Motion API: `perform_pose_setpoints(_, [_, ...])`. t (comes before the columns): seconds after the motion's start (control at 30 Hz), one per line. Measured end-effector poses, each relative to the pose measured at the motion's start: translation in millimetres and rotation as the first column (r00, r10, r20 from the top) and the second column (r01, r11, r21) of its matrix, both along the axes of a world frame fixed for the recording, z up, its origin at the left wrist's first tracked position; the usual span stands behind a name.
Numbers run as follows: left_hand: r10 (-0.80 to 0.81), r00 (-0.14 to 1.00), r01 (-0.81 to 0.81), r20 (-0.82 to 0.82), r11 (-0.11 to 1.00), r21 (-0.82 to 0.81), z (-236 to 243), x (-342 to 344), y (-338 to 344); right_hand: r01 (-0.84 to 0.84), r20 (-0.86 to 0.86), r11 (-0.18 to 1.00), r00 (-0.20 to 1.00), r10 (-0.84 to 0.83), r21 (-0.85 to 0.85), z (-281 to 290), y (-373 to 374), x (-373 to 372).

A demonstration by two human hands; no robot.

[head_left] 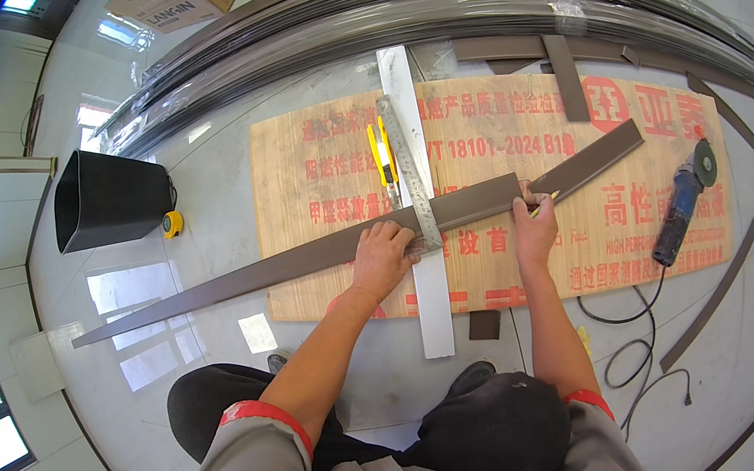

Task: The person installs a dark trim strip along the base of a white wall, measures the wall and trim with a tape measure, marks the trim, and cuts it with an angle grinder. The person also handles small metal fasteners and plastic packaging.

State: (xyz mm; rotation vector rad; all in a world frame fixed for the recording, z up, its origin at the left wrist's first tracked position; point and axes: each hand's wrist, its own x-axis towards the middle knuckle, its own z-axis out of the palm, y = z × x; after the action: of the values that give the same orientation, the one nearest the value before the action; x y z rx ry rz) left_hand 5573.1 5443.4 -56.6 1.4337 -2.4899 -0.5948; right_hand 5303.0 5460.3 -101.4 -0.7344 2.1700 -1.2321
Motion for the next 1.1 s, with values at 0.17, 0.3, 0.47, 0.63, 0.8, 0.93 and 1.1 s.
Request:
perform_pose_setpoints(0.17, [0.045,0.999,-0.045,-0.010,0.998,0.040,-1.3,0.5,2.8,-0.006,0.006,1.000,1.000,0.006,-0.008,-6.5,0.4,-3.1])
perform_pose_setpoints(0.3, [0.044,0.998,-0.048,0.042,0.992,0.114,2.2,1.7,-0.5,0.006,0.059,1.000,0.998,-0.005,-0.018,-10.1,0.6,-3.2])
perform_pose_setpoints(0.47, [-0.001,1.000,0.001,0.013,0.999,0.040,11.8,-2.0,-7.5,-0.010,0.012,1.000,1.000,0.010,-0.020,-14.3,1.1,-5.6])
perform_pose_setpoints(0.63, [-0.090,0.993,0.082,0.079,0.992,0.095,7.7,1.5,-15.1,-0.034,0.032,0.999,0.999,0.034,0.000,-15.0,1.0,-5.4])
perform_pose_setpoints(0.8, [-0.111,0.992,0.106,0.056,0.990,0.090,6.5,-3.9,-19.4,-0.035,0.128,0.999,0.991,0.036,-0.013,-11.5,8.3,-16.9])
perform_pose_setpoints(0.93, [-0.102,0.991,0.097,0.082,0.993,0.062,-5.7,-2.0,-18.8,0.004,0.026,0.994,1.000,-0.001,-0.110,20.3,18.9,-13.4])
perform_pose_setpoints(1.1, [-0.100,0.993,0.098,0.062,0.995,0.035,-9.8,-1.8,-18.7,-0.149,0.231,0.973,0.955,0.189,-0.177,73.2,16.8,25.7])
